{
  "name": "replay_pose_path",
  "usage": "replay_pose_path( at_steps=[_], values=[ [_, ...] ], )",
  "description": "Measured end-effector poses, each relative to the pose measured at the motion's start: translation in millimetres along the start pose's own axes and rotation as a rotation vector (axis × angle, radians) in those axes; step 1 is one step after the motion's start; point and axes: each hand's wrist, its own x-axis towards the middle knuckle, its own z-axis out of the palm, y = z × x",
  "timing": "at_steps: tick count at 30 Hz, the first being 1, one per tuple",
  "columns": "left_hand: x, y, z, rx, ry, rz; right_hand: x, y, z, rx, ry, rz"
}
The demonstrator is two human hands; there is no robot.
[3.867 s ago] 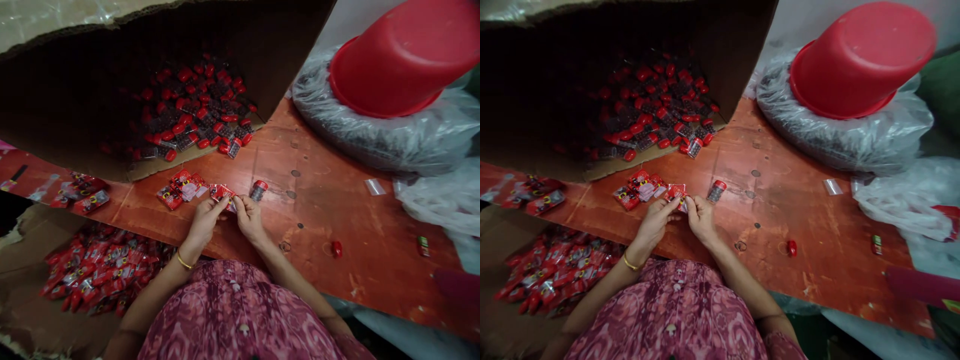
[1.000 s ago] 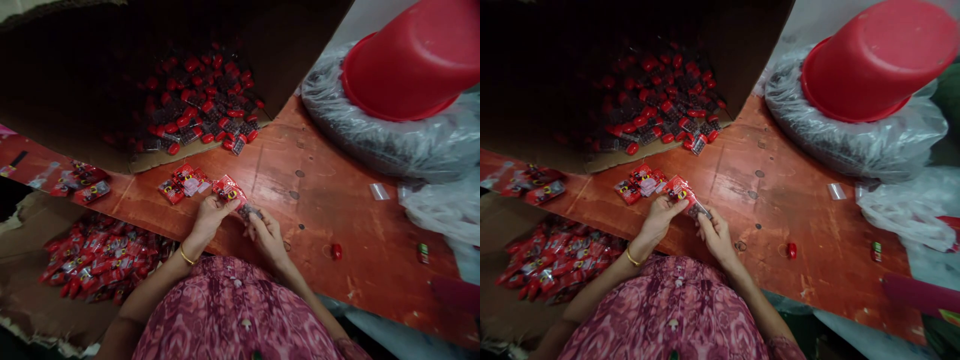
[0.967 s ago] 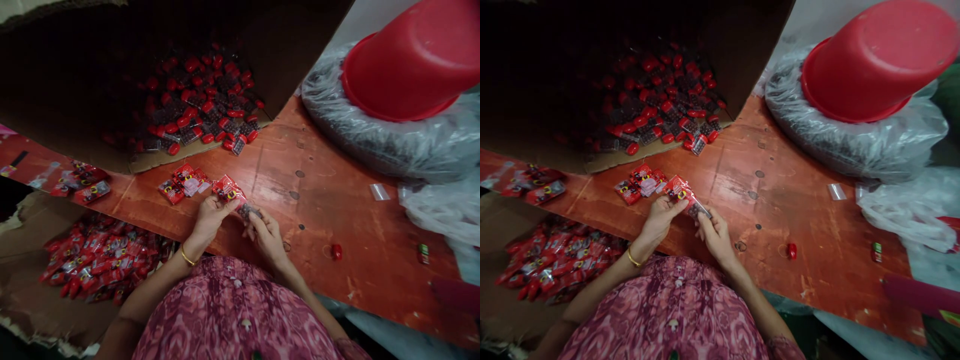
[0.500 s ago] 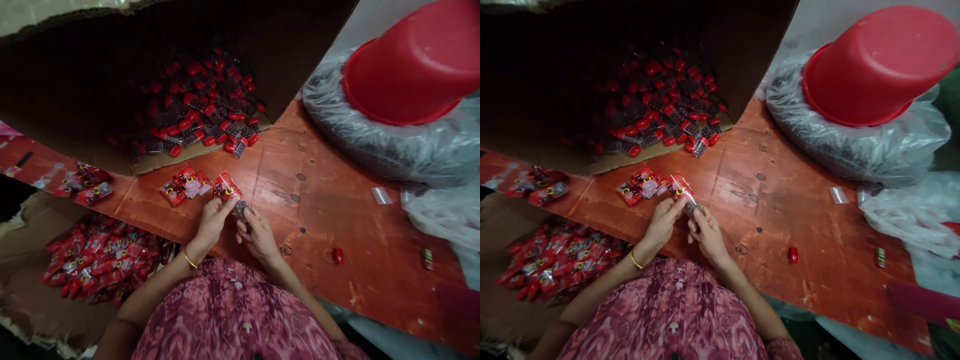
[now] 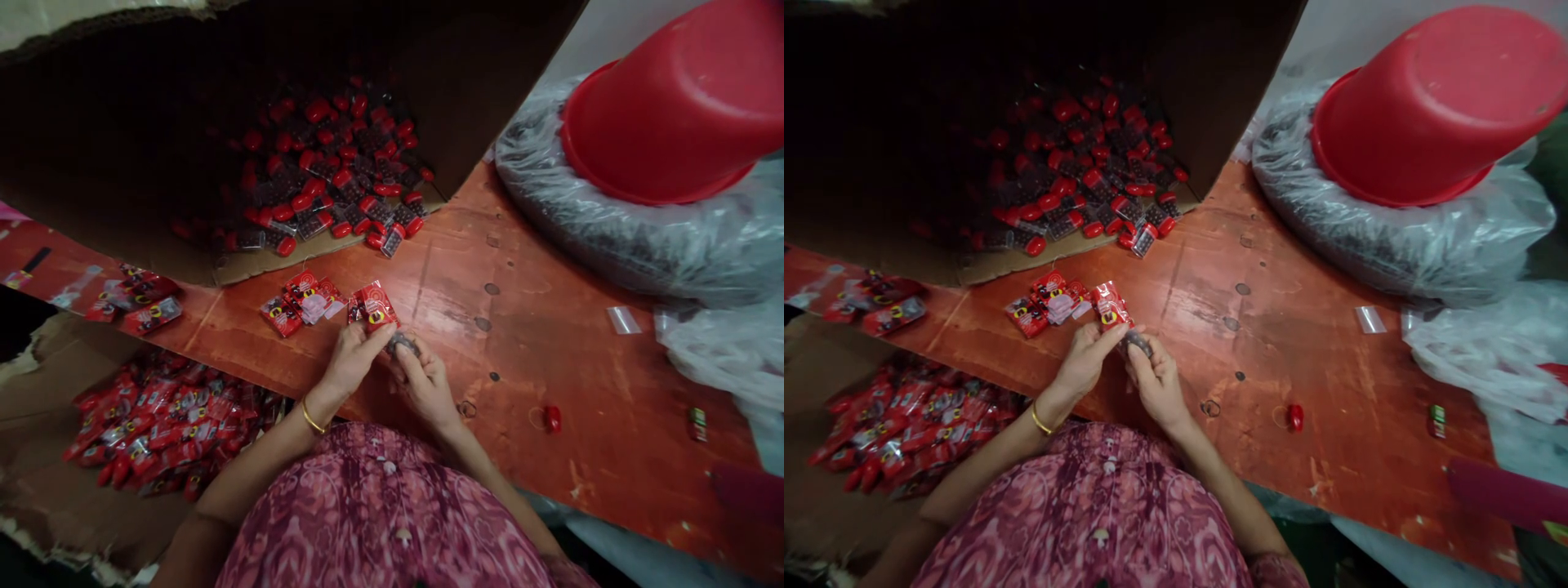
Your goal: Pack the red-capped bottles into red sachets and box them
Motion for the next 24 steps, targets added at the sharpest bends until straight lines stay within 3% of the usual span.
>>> replay_pose_path(
  at_steps=[3, 6, 12, 14, 19, 22, 24],
  values=[
    [-6, -2, 5.8, -0.054, 0.033, 0.018, 0, 2, 5, -0.083, 0.111, -0.074],
    [-9, -1, 7.6, -0.092, 0.106, -0.005, 2, 2, 8, -0.059, 0.090, -0.056],
    [-3, 14, 0.2, -0.275, 0.137, -0.052, 6, -3, -4, 0.035, -0.284, 0.120],
    [-4, 14, -1.7, -0.304, 0.097, -0.080, 7, -5, -9, 0.024, -0.325, 0.105],
    [-10, 4, 0.9, -0.286, 0.035, -0.050, 15, -4, -6, -0.057, -0.191, 0.062],
    [-11, 6, 1.7, -0.322, 0.056, -0.049, 21, 1, 6, -0.105, -0.092, 0.056],
    [-12, 13, -5.0, -0.340, 0.094, -0.052, 26, 2, 12, -0.153, -0.115, 0.010]
  ],
)
